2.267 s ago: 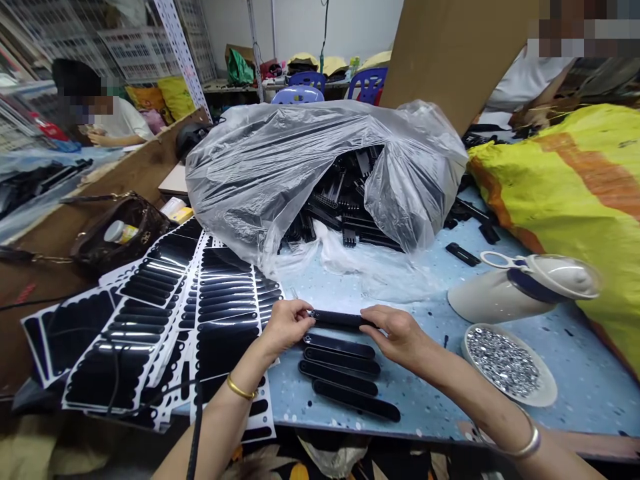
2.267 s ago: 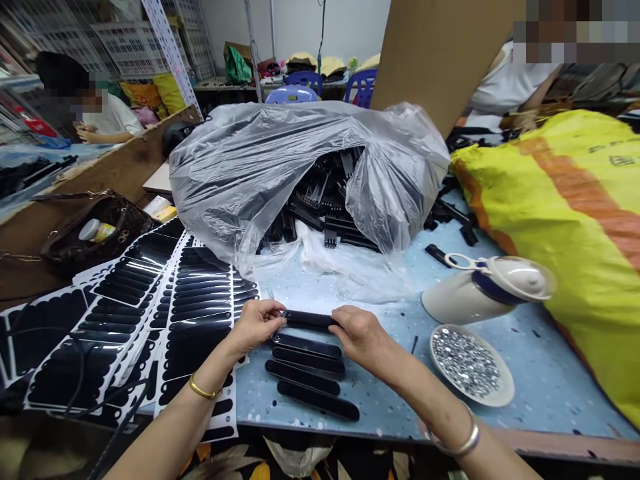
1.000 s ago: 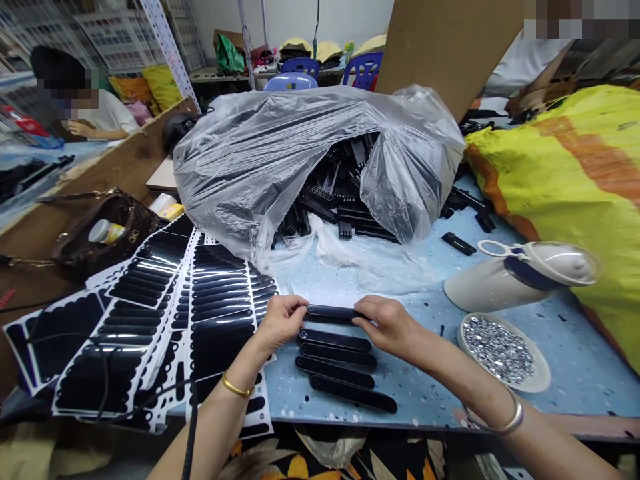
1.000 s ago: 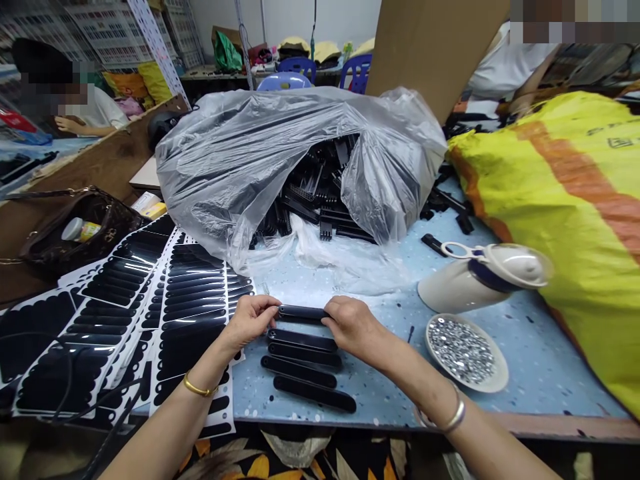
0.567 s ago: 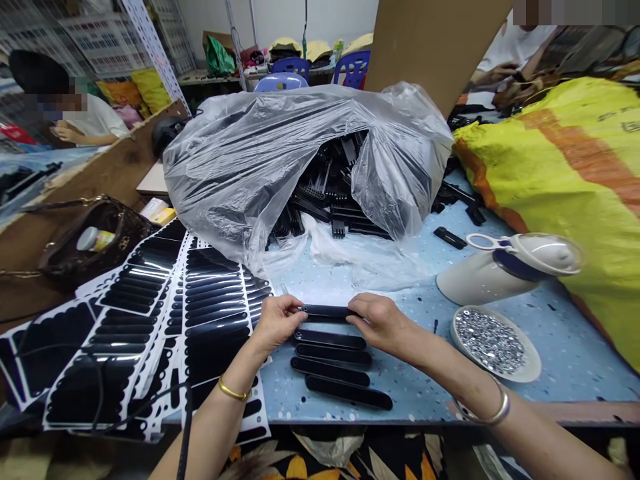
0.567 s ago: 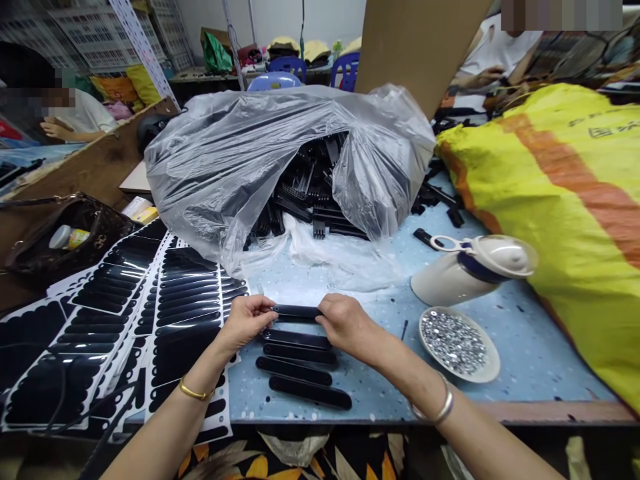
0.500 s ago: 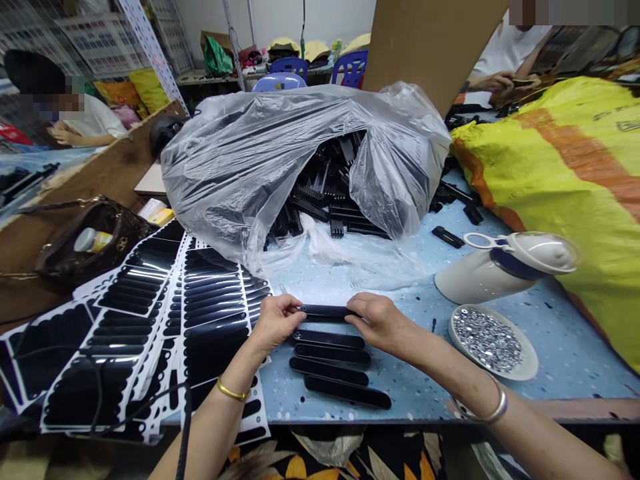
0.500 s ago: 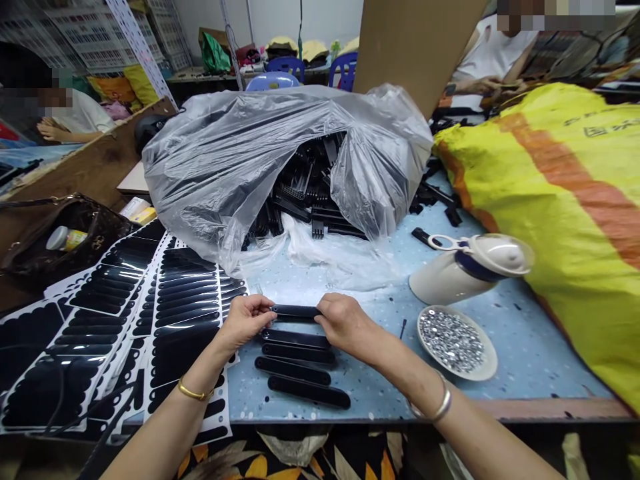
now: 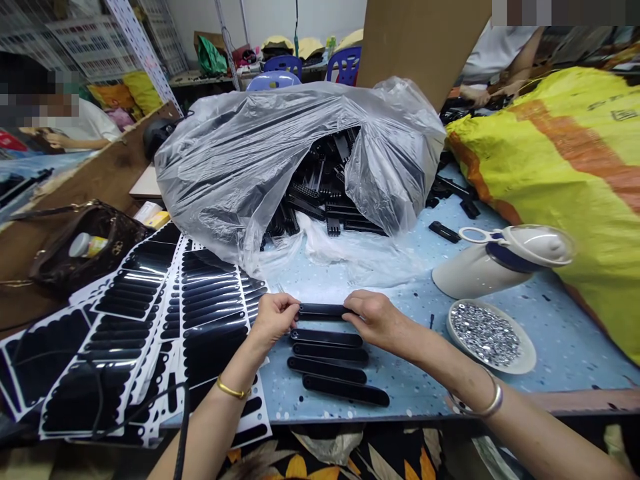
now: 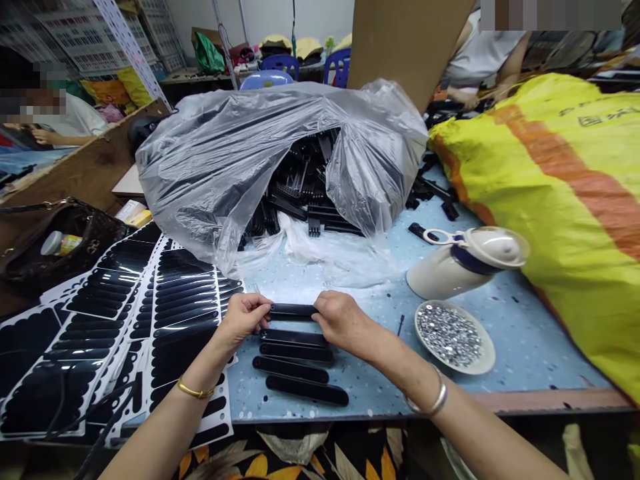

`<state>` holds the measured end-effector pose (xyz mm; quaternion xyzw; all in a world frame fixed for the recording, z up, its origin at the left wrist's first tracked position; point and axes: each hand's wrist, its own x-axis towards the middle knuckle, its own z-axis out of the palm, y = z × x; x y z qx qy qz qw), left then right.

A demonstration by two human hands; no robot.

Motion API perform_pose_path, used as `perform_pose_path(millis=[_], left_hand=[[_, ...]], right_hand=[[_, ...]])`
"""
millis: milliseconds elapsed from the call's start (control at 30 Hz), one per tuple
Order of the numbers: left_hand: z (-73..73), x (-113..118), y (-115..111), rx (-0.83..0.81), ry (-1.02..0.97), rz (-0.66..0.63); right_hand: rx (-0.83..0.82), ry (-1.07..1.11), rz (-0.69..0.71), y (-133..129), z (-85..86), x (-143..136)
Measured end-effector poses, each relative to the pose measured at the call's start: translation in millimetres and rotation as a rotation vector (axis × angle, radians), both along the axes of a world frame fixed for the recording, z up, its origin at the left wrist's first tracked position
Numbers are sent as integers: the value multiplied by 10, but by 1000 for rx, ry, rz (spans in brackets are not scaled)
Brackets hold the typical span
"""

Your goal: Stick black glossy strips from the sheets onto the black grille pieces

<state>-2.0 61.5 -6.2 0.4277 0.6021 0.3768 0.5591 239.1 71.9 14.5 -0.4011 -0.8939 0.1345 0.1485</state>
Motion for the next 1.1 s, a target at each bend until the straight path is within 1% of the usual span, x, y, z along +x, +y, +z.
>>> perform_pose_path(millis=[233,400,500,633,733,833,1100], left_hand=[[-11,24,2,12,36,46],[18,31,-16,41,33,47],[24,33,-12,47,29,39],[31,25,-1,31,13,37],[41,15,-2,16,-6,39],[42,1,-9,12,-17,31],[44,-17,-4,2,-29,21]], right_hand=[[-71,14,-19,23,-8,6],[-112,39,-37,54,-68,43],[-116,112,-24,59,-116,83],[-149,270,-5,52,-188,140],[-139,336,-34,34,-245,165],[-116,344,-40,6,-280,173],[-115,385,-24,-22,-275,170]])
